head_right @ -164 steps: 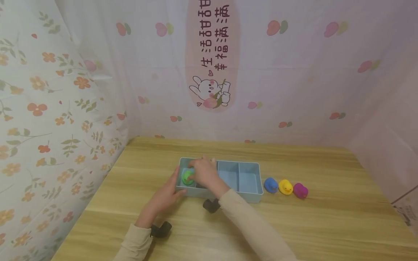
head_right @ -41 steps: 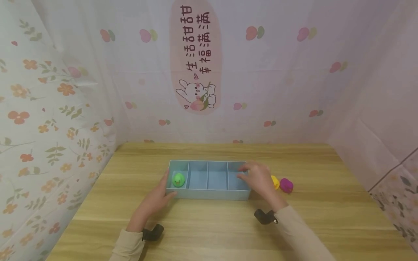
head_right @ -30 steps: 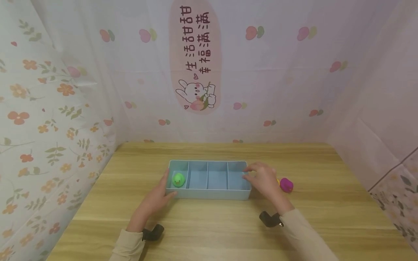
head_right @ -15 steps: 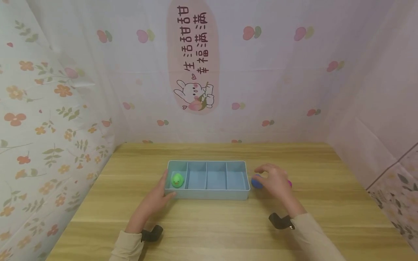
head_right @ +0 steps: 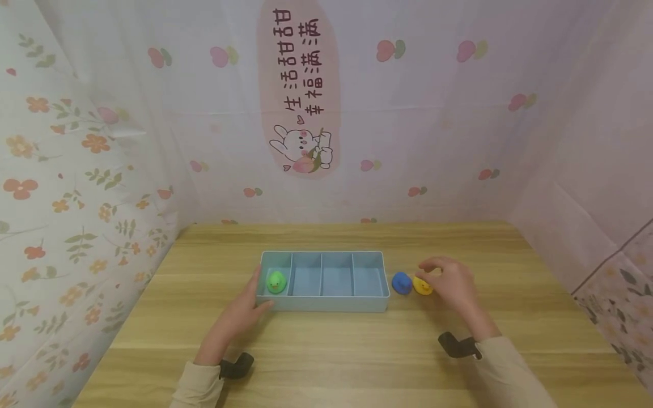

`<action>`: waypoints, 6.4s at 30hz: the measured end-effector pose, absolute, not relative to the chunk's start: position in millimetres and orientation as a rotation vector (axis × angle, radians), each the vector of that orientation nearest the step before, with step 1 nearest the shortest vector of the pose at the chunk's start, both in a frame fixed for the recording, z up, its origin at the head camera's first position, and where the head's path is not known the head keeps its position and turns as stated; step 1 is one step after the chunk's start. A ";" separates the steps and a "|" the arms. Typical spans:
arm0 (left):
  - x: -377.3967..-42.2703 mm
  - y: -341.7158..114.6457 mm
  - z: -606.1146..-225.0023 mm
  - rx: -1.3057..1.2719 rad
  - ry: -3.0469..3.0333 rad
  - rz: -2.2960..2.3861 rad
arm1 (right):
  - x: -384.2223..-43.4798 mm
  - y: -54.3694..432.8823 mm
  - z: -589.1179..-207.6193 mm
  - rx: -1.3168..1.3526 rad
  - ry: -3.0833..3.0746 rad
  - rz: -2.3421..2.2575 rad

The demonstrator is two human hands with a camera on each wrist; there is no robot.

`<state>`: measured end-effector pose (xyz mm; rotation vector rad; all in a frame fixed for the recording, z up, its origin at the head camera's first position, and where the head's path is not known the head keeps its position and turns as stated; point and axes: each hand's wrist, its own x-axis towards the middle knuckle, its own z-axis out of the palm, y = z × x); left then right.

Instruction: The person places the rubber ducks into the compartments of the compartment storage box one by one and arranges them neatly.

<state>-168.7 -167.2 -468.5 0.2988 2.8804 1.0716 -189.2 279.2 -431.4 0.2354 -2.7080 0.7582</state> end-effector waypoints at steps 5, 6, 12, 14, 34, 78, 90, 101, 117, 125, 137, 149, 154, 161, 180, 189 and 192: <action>-169.2 -168.5 -469.7 0.299 2.883 1.077 | -188.0 285.4 -430.3 0.194 -2.716 0.826; -169.5 -168.7 -470.0 0.306 2.888 1.073 | -188.0 287.1 -430.2 0.183 -2.718 0.828; -169.9 -168.7 -468.9 0.303 2.887 1.061 | -188.4 300.8 -429.7 0.128 -2.775 0.841; -169.9 -168.5 -468.5 0.304 2.882 1.063 | -187.4 305.7 -429.0 0.105 -2.805 0.854; -168.8 -167.5 -469.0 0.323 2.900 1.086 | -175.2 345.3 -447.0 0.077 -2.996 0.981; -169.7 -166.5 -473.8 0.292 2.887 1.090 | -183.1 354.8 -487.9 0.152 -2.925 1.016; -168.7 -166.4 -471.4 0.300 2.887 1.096 | -181.5 353.5 -478.3 0.071 -2.929 1.086; -167.9 -165.8 -470.3 0.281 2.901 1.077 | -180.4 348.2 -466.2 0.071 -2.882 1.098; -165.5 -166.3 -469.6 0.328 2.901 1.105 | -176.4 340.3 -469.7 0.095 -2.851 1.073; -165.7 -166.0 -469.6 0.313 2.886 1.109 | -177.4 330.2 -461.3 0.078 -2.857 1.077; -167.0 -167.4 -472.3 0.327 2.882 1.133 | -180.1 315.7 -451.5 0.208 -2.778 1.119; -166.3 -167.6 -470.2 0.334 2.883 1.126 | -192.6 299.6 -441.0 0.203 -2.822 1.128; -166.8 -167.6 -470.9 0.328 2.885 1.119 | -194.9 289.2 -435.8 0.193 -2.828 1.142; -166.2 -166.7 -469.4 0.322 2.872 1.132 | -198.4 275.2 -437.1 0.264 -2.787 1.172; -169.6 -168.3 -475.1 0.296 2.873 1.127 | -204.1 249.5 -434.0 0.275 -2.781 1.254; -170.6 -168.2 -474.2 0.308 2.873 1.132 | -209.7 238.2 -433.3 0.311 -2.772 1.291; -170.3 -167.9 -474.3 0.307 2.874 1.122 | -210.6 234.1 -433.3 0.325 -2.762 1.310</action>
